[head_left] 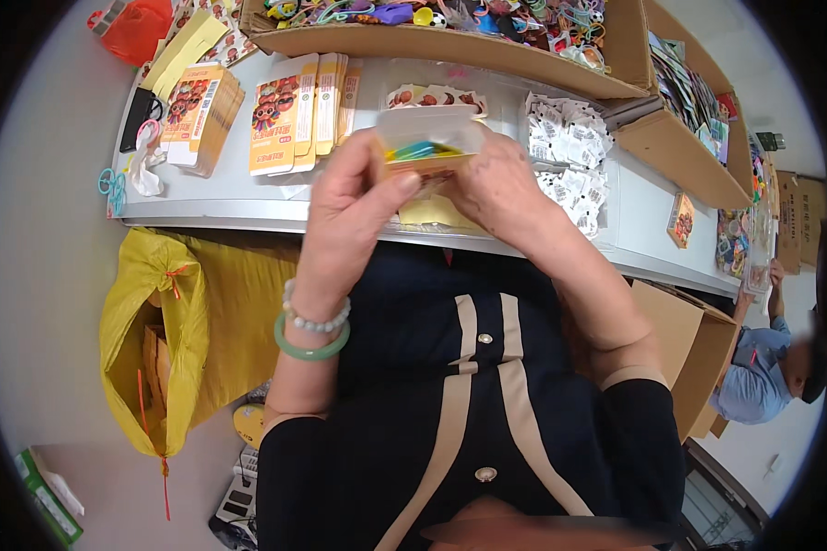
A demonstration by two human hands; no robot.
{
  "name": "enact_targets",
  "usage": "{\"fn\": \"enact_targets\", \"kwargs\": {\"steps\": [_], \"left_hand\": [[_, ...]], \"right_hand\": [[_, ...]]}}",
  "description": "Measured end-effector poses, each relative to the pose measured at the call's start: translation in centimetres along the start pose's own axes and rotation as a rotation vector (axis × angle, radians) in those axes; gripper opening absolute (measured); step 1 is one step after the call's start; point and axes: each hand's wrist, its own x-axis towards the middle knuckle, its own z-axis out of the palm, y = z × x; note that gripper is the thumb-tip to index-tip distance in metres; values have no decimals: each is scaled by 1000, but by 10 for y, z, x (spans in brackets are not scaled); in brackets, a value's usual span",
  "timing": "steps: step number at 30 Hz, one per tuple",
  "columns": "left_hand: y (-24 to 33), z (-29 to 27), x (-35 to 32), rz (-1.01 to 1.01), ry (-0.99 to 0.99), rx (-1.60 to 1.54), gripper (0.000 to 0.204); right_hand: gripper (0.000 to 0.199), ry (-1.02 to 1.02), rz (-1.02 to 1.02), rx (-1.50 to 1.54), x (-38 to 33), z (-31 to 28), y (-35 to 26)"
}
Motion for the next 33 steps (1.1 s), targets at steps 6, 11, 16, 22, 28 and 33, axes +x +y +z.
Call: {"fn": "enact_targets", "kwargs": {"steps": [6,11,16,22,28,33], "left_hand": [[5,5,8,102,172,-314,32],[19,-56,-1,277,401,-347,34],[36,-52,-12,288,403,-216,32],[15,7,-15,59,174,-15,19],[13,47,-12,-14,-51,-133,35],[-7,54,-13,-26,-96,-53,29]], "right_hand": [[13,2,124,-37,14,2,16],[13,114,192,175,5,-16,23],[17,33,348,533,-4,-35,24],[13,168,347,1038,-22,-80,2],[16,314,-212,183,-32,-104,-17],[21,141,-210,-29,-43,-100,-20]]}}
